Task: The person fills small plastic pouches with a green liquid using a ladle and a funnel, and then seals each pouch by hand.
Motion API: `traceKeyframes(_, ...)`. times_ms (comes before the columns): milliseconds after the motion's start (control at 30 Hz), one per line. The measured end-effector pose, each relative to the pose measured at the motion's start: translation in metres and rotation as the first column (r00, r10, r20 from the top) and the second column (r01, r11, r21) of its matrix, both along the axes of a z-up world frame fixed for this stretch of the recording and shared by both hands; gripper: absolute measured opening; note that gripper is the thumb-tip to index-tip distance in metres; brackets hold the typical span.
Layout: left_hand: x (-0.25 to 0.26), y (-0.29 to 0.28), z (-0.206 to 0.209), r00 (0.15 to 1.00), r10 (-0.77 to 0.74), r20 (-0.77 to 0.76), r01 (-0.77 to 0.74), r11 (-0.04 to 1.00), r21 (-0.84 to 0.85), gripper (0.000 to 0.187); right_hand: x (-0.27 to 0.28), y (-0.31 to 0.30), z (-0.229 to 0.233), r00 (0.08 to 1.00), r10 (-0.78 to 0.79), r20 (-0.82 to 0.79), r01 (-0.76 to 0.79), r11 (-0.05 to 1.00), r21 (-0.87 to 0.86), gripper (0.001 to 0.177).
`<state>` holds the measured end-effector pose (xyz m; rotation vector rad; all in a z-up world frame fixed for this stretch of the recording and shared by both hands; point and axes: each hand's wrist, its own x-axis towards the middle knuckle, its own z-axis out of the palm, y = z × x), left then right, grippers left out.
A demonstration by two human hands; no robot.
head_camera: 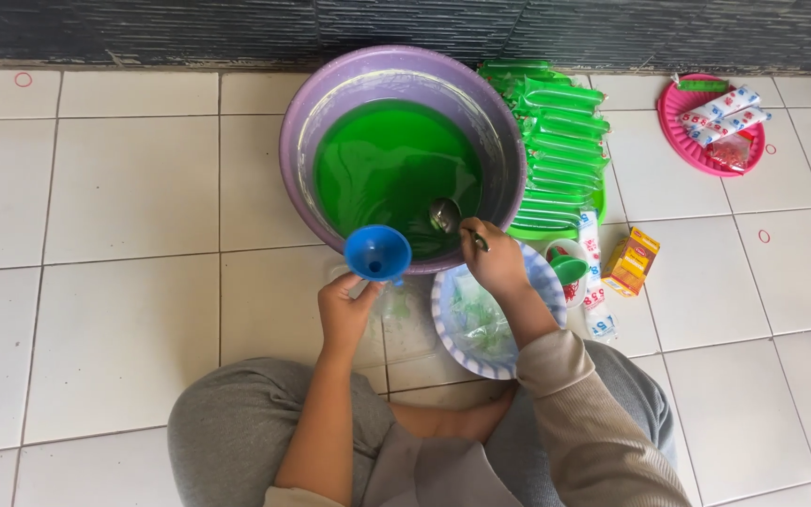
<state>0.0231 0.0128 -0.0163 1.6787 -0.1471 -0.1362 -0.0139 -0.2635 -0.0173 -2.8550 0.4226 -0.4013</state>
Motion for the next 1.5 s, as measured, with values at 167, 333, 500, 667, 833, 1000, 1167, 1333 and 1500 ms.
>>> traceKeyframes(167, 0.002, -0.003, 0.001, 0.993, 0.016, 0.115, -0.026, 0.996, 0.091, 0.024, 0.002, -0.013, -0.001, 0.989, -0.143, 0.040, 0.092, 0.802, 0.590, 0.019)
traceKeyframes(333, 0.001, -0.004, 0.004, 0.991, 0.026, 0.128, -0.047, 0.985, 0.169, 0.026, -0.008, -0.007, 0.055, 0.968, -0.223, 0.112, 0.028, 0.542, 0.840, 0.024)
traceKeyframes(500, 0.002, -0.008, -0.001, 0.989, 0.022, 0.149, -0.050, 0.982, 0.182, 0.026, -0.025, 0.019, 0.137, 0.947, -0.056, 0.316, -0.239, 0.533, 0.811, 0.026)
traceKeyframes(667, 0.004, -0.010, -0.006, 0.987, 0.022, 0.158, -0.047, 0.987, 0.155, 0.025, -0.054, 0.054, 0.167, 0.911, 0.105, 0.398, -0.352, 0.702, 0.620, 0.022)
traceKeyframes(833, 0.001, -0.012, 0.004, 0.987, 0.017, 0.157, -0.032, 0.995, 0.092, 0.023, -0.082, 0.069, 0.152, 0.695, 0.366, 0.619, -0.617, 0.745, 0.253, 0.010)
traceKeyframes(1000, -0.002, -0.014, -0.003, 0.986, -0.018, 0.167, 0.012, 0.999, 0.034, 0.026, -0.091, 0.035, 0.112, 0.551, 0.546, 0.631, -0.677, 0.734, -0.044, 0.017)
traceKeyframes(1167, -0.004, -0.013, 0.017, 0.990, -0.046, 0.133, 0.057, 0.995, -0.082, 0.023, -0.048, 0.016, 0.091, 0.719, 0.230, 0.656, -0.437, 0.884, 0.169, 0.011)
traceKeyframes(1333, -0.003, -0.009, -0.024, 0.988, -0.113, 0.102, 0.129, 0.977, -0.167, 0.015, -0.020, 0.011, 0.043, 0.956, -0.079, 0.283, 0.027, 0.982, 0.184, 0.006)
traceKeyframes(1500, -0.002, -0.009, -0.003, 0.986, -0.113, 0.120, 0.130, 0.981, -0.145, 0.012, -0.006, -0.001, 0.006, 0.966, -0.251, -0.069, 0.260, 0.913, 0.314, 0.012)
